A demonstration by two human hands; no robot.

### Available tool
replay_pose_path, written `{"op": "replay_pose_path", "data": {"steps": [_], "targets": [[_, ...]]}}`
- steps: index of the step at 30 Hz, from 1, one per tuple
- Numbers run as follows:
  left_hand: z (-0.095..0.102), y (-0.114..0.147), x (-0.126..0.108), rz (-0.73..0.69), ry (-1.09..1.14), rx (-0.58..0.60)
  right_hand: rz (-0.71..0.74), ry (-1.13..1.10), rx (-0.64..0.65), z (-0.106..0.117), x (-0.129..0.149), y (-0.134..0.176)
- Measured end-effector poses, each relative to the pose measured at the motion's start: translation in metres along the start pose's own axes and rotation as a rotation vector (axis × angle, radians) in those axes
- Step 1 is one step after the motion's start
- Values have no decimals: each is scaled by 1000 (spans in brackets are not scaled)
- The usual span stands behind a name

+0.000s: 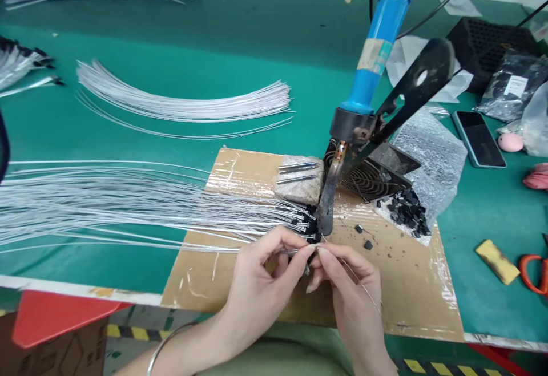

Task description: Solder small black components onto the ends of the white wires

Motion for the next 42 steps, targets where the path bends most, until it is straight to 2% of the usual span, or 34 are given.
{"op": "replay_pose_path", "data": {"steps": [9, 19, 27, 37, 42], "targets": [[2, 1, -7, -67, -56, -13, 5, 3, 13, -3, 1, 0], [4, 6, -23, -265, -207, -49, -138, -104, 66, -6, -1, -3], [3, 6, -18, -241, -265, -4, -225, -71, 131, -6, 0, -5], [2, 3, -22, -238, -205, -66, -172, -146, 85, -6, -4, -4], [0, 3, -11, -199, -170, -66, -134, -187, 11, -11, -5, -3]]}}
Point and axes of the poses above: each hand's wrist, its own y-axis away from the middle knuckle, its own z-axis out of the back of the hand, x = y × z, the point moved 10 cm from there along -y, towards the middle knuckle, and after that the axes turned 2 degrees about z, right-handed, at the moved point
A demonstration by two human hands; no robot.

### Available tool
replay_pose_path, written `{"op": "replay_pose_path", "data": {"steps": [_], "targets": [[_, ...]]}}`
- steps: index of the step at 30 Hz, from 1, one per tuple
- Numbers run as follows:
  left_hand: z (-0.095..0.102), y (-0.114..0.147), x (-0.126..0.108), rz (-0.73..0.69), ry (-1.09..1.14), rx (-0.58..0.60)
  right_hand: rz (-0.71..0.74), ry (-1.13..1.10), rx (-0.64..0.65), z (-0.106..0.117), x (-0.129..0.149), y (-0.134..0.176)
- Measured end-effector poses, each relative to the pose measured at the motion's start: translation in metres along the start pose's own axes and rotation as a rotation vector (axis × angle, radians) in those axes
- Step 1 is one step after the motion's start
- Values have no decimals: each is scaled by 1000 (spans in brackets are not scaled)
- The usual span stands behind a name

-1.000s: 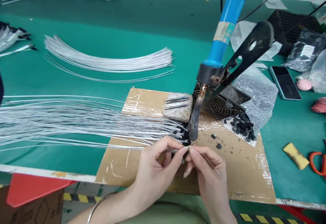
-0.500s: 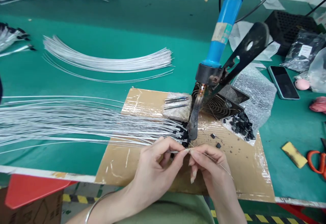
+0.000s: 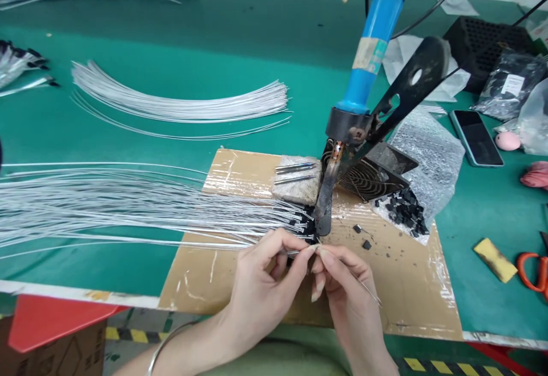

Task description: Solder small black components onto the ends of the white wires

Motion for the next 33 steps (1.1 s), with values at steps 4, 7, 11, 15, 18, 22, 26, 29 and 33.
{"op": "replay_pose_path", "data": {"steps": [4, 7, 11, 15, 18, 22, 26, 29, 33], "targets": [[-1, 1, 7, 40, 24, 3, 37, 6, -49, -3, 0, 2], [1, -2, 5, 44, 14, -5, 72, 142, -49, 6, 8, 5], [7, -5, 9, 70, 32, -23, 412, 687, -361, 58, 67, 19], [8, -4, 14, 50, 82, -2, 585, 1380, -574, 79, 103, 25], [6, -3, 15, 43, 87, 18, 589, 1555, -520, 78, 100, 20], [6, -2, 15, 56, 70, 25, 628, 1615, -448, 69, 99, 23], [8, -3, 13, 56, 52, 24, 627, 1547, -432, 73, 103, 27], [9, -5, 10, 47, 39, 28, 586, 1327, -456, 78, 101, 30], [8, -7, 6, 53, 28, 52, 452, 904, -422, 70, 85, 26]]}}
Point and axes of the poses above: each hand's wrist, its own y-axis away from the middle knuckle, its own z-axis out of the back of the hand, x = y × z, the point moved 10 cm from there along -y, towards the middle knuckle, and after that the axes turned 2 degrees about z, right-handed, at the moved point
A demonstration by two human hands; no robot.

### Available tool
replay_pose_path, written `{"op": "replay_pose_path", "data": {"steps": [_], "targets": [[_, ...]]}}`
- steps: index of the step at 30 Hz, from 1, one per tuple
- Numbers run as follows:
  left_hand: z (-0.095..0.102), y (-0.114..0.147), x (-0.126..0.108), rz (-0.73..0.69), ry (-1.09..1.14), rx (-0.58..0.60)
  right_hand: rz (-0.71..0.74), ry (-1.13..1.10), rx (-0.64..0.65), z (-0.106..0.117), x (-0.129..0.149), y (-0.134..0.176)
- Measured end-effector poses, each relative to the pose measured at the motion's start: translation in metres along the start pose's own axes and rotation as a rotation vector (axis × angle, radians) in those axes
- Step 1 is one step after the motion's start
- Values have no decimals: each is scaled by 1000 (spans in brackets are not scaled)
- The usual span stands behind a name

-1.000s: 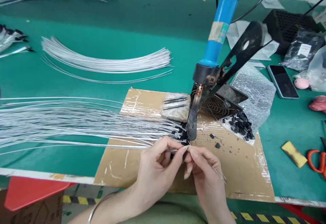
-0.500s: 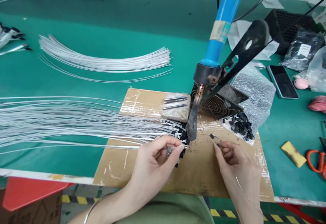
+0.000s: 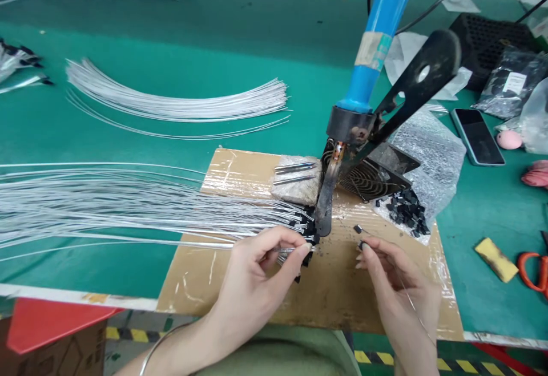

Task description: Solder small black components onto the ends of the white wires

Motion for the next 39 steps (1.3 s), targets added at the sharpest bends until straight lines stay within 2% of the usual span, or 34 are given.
{"op": "replay_pose_path", "data": {"steps": [3, 6, 11, 19, 26, 39], "targets": [[0, -1, 0, 13, -15, 16, -79, -223, 117, -28, 15, 5], [-1, -1, 2, 45, -23, 37, -205, -344, 187, -50, 24, 11], [-7, -5, -4, 65, 95, 117, -241, -420, 246, -69, 30, 16], [-6, -11, -11, 93, 147, 134, -147, -376, 248, -68, 35, 12], [-8, -15, -18, 99, 184, 145, 25, -318, 272, -66, 44, 10], [-9, -21, -20, 101, 168, 129, 95, -163, 217, -61, 51, 17]]}}
Point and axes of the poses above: each hand's wrist, its own y-axis away from the middle knuckle, its own z-axis out of the back of the hand, x = y × z, the point moved 10 cm from there along -y, towards the middle knuckle, and after that the axes turned 2 degrees about z, right-handed, at the moved point
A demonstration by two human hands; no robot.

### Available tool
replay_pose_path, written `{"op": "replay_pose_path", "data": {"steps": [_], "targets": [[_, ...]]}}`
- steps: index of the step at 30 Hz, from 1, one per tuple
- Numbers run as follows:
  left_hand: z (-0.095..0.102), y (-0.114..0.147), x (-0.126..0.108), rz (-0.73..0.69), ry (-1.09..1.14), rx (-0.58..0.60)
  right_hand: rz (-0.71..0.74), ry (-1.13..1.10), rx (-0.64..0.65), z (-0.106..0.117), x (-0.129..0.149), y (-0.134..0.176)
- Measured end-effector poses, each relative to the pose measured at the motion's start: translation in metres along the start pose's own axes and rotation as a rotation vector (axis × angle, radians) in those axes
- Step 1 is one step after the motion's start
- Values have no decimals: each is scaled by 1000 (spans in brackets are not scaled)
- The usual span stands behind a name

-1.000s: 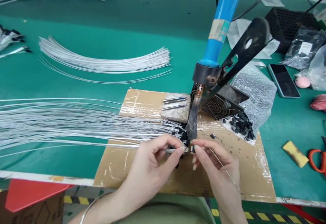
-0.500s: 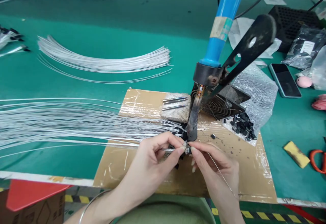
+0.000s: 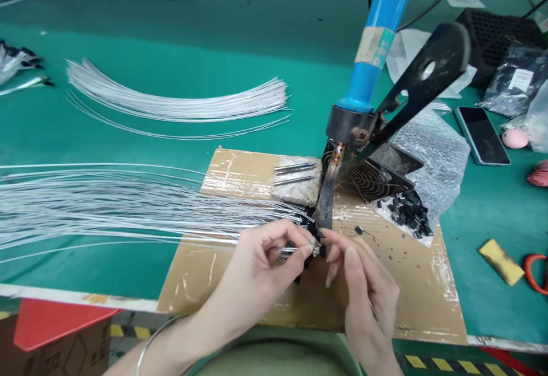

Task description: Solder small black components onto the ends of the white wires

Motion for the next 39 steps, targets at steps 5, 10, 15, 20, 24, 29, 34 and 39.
{"op": "replay_pose_path", "data": {"steps": [5, 10, 15, 20, 24, 29, 34, 39], "targets": [[2, -2, -1, -7, -58, -36, -78, -13, -42, 1, -6, 7], [5, -7, -3, -3, -95, -73, -42, 62, -62, 9, -2, 4], [7, -10, -8, -20, -82, -86, 79, 14, -59, 10, 9, -4], [9, -13, -7, 20, -119, -89, 75, -74, -67, 3, 8, -4], [10, -15, -7, 52, -118, -93, 85, -78, -71, 2, 9, -4], [10, -17, -7, 57, -113, -96, 73, -65, -84, 4, 10, -7], [9, -18, -7, 64, -100, -91, 69, -76, -90, 4, 11, -8], [9, -16, -11, 44, -105, -96, 82, -84, -100, 5, 13, -8]]}}
Point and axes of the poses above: each hand's wrist, its own y-axis away from the middle knuckle, its own z-axis out of the back of the hand, x = y × z, the point moved 10 cm from there along -y, towards the middle knuckle, and after that the axes turned 2 degrees about z, right-handed, at the moved point
